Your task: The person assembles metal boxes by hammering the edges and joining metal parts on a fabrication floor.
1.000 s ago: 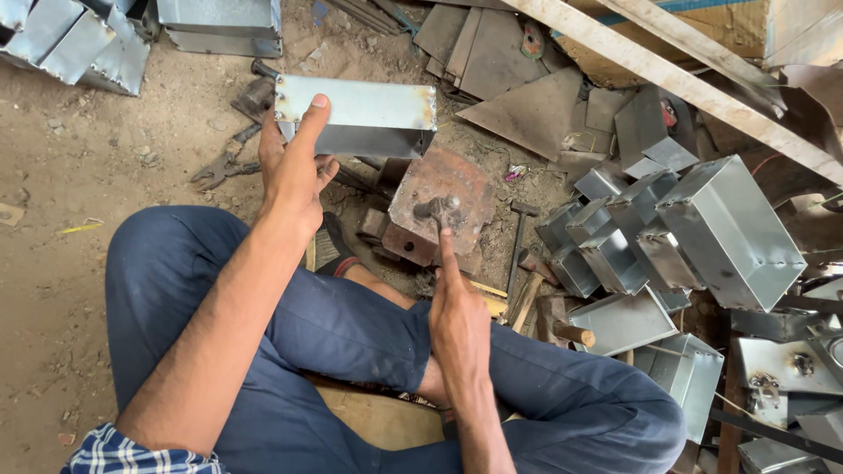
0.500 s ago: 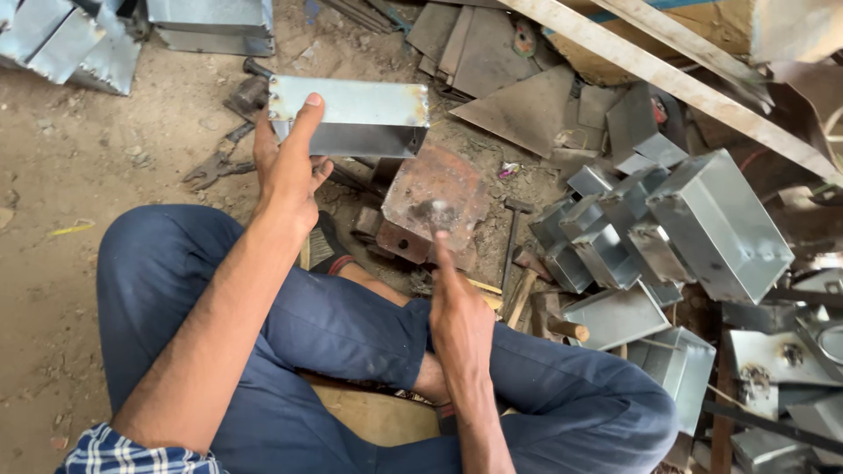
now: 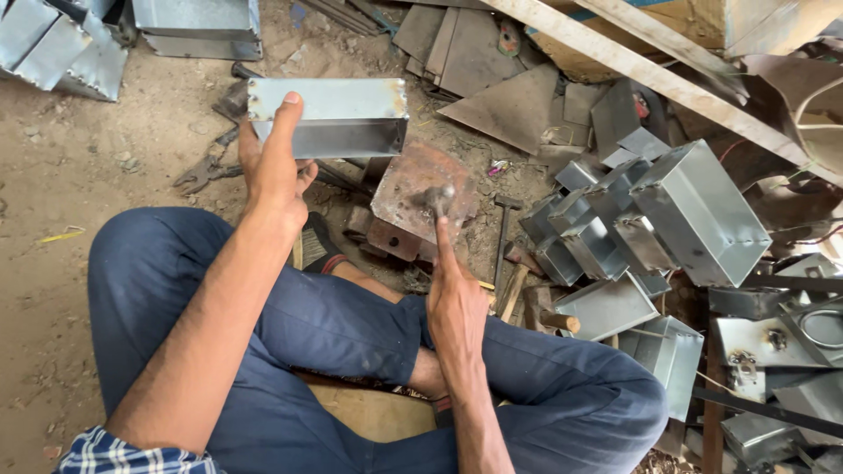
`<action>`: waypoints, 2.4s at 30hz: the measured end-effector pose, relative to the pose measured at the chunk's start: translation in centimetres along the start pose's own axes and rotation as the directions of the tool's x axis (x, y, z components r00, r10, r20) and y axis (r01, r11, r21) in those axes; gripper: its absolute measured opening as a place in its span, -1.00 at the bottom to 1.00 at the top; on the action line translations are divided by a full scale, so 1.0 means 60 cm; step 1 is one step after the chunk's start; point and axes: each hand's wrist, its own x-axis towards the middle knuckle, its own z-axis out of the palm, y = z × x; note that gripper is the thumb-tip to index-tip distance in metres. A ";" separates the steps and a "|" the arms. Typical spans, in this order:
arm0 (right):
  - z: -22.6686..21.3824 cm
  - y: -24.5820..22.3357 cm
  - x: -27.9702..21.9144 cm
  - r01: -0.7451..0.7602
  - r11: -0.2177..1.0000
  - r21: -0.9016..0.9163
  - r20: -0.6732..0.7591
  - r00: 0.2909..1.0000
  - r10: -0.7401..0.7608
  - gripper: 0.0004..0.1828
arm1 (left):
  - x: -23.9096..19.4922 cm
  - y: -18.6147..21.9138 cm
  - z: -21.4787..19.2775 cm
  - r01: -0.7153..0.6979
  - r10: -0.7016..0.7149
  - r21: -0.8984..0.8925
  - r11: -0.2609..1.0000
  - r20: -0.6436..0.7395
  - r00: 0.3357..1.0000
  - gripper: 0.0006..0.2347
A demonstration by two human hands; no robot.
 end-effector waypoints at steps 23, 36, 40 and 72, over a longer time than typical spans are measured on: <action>-0.006 0.020 -0.089 -0.137 0.969 0.207 -0.234 0.955 0.185 -0.37 | 0.008 -0.013 -0.001 0.007 -0.008 0.061 0.998 0.014 1.000 -0.43; 0.022 0.011 -0.069 -0.196 0.972 0.130 0.035 0.981 0.193 -0.36 | -0.001 -0.007 0.000 -0.009 0.007 0.070 0.997 0.033 0.999 -0.45; 0.029 0.003 -0.042 -0.082 0.985 0.152 -0.012 0.996 0.085 -0.37 | 0.001 -0.012 -0.003 -0.008 0.007 0.101 0.995 0.010 1.000 -0.40; -0.084 -0.036 -0.026 -0.366 0.897 0.248 0.111 0.931 0.349 -0.43 | 0.000 -0.008 -0.011 -0.073 0.070 0.125 0.989 0.033 0.997 -0.16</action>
